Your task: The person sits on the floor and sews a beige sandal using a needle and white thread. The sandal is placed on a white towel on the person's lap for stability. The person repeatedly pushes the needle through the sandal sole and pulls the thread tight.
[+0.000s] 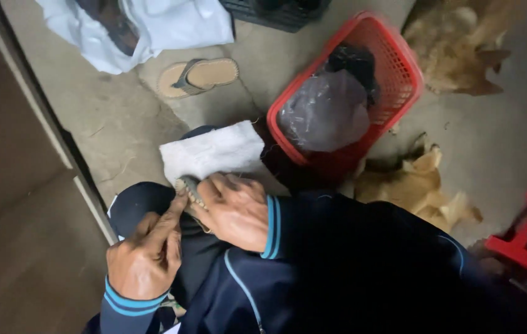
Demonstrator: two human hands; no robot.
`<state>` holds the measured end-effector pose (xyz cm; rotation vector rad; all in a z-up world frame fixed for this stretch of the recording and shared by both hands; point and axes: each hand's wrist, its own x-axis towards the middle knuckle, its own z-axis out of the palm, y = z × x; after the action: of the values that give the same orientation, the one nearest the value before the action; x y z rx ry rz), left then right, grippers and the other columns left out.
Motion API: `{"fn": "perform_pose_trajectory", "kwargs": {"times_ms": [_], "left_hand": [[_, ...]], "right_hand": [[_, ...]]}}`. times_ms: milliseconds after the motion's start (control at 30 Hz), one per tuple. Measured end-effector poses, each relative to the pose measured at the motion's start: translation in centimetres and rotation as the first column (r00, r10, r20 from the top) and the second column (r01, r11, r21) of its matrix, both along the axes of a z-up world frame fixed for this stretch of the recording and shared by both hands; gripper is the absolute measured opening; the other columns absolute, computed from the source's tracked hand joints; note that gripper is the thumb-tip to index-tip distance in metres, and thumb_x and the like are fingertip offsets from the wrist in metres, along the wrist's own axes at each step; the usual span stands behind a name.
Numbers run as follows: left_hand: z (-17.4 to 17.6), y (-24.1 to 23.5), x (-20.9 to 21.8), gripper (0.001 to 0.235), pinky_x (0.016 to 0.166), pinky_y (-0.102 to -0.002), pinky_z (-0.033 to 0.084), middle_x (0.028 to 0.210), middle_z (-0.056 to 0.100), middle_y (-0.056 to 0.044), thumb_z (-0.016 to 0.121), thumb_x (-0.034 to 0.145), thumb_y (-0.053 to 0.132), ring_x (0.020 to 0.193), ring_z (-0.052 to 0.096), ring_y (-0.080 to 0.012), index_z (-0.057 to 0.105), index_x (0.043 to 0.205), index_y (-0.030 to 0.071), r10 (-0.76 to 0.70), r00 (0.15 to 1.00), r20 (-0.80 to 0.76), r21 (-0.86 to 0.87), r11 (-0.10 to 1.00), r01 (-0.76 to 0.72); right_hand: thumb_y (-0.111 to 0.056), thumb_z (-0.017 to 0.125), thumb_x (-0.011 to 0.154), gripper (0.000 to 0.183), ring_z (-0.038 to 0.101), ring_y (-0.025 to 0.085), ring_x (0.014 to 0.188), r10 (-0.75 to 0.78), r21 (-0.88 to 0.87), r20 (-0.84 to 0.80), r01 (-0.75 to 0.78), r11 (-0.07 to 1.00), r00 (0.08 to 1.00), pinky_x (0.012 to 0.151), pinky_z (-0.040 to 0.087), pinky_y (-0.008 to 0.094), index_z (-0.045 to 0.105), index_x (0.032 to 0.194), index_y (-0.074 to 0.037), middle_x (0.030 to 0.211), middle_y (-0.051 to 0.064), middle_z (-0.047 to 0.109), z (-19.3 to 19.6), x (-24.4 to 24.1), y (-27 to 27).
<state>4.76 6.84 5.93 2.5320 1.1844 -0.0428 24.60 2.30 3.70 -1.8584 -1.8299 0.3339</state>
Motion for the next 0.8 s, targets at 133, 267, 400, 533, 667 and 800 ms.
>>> {"fn": "perform_pose_trajectory", "kwargs": {"times_ms": [133,267,400,533,667,800], "left_hand": [[-0.7,-0.1,0.5,0.049,0.042,-0.046,0.051,0.085,0.058,0.003,0.053,0.101,0.025,0.051,0.054,-0.0286,0.059,0.149,0.034,0.069,0.998,0.008,-0.055,0.996,-0.068],[-1.7,-0.2,0.6,0.042,0.047,-0.045,0.048,0.086,0.061,-0.001,0.052,0.103,0.026,0.059,0.057,-0.0299,0.065,0.144,0.025,0.108,0.987,0.123,-0.082,0.992,-0.098],[-0.9,0.0,0.4,0.039,0.051,-0.044,0.051,0.101,0.07,-0.001,0.054,0.103,0.024,0.064,0.065,-0.0305,0.068,0.14,0.021,0.13,0.967,0.219,-0.138,0.985,-0.101],[-0.2,-0.4,-0.4,0.023,0.073,-0.033,0.055,0.112,0.076,-0.001,0.059,0.103,0.013,0.085,0.072,-0.0192,0.073,0.122,0.011,0.091,0.941,0.326,-0.056,0.995,-0.077],[-1.6,-1.6,-3.3,0.012,0.073,-0.046,0.061,0.094,0.078,-0.008,0.066,0.093,0.011,0.086,0.075,-0.0342,0.077,0.099,0.012,0.161,0.931,0.328,-0.016,0.986,-0.165],[-0.6,-1.4,-1.7,0.013,0.078,-0.049,0.061,0.094,0.078,-0.015,0.065,0.091,0.004,0.09,0.074,-0.0418,0.076,0.096,0.007,0.22,0.864,0.452,-0.075,0.975,-0.209]], "right_hand": [[-0.036,0.06,0.102,0.031,0.062,0.029,0.066,0.041,-0.081,-0.022,-0.043,0.996,0.999,0.045,0.045,0.048,0.053,0.088,-0.009,0.078,0.009,0.057,-0.5,-0.2,0.0],[-0.035,0.061,0.1,0.031,0.063,0.032,0.067,0.04,-0.067,-0.071,-0.045,0.997,0.997,0.048,0.045,0.049,0.053,0.086,-0.009,0.079,0.01,0.06,-1.1,-0.3,-0.1],[-0.033,0.062,0.098,0.03,0.061,0.034,0.064,0.056,-0.009,-0.085,-0.057,0.998,0.995,0.051,0.046,0.05,0.052,0.085,-0.008,0.077,0.01,0.059,-0.8,0.1,-0.4],[-0.047,0.067,0.094,0.034,0.068,0.028,0.089,0.1,-0.068,-0.355,-0.132,0.989,0.93,0.077,0.051,0.042,0.066,0.102,-0.014,0.097,0.006,0.066,0.2,2.6,-1.0],[-0.006,0.069,0.096,0.007,0.069,0.032,0.104,-0.001,0.147,-0.44,0.074,0.986,0.898,0.093,0.052,0.036,0.076,0.093,-0.007,0.109,0.007,0.073,-2.5,8.8,-0.4],[-0.019,0.079,0.1,0.017,0.063,0.037,0.112,-0.054,0.198,-0.138,0.081,0.977,0.989,0.094,0.053,0.046,0.072,0.11,-0.006,0.129,0.012,0.065,-1.5,8.1,0.3]]}}
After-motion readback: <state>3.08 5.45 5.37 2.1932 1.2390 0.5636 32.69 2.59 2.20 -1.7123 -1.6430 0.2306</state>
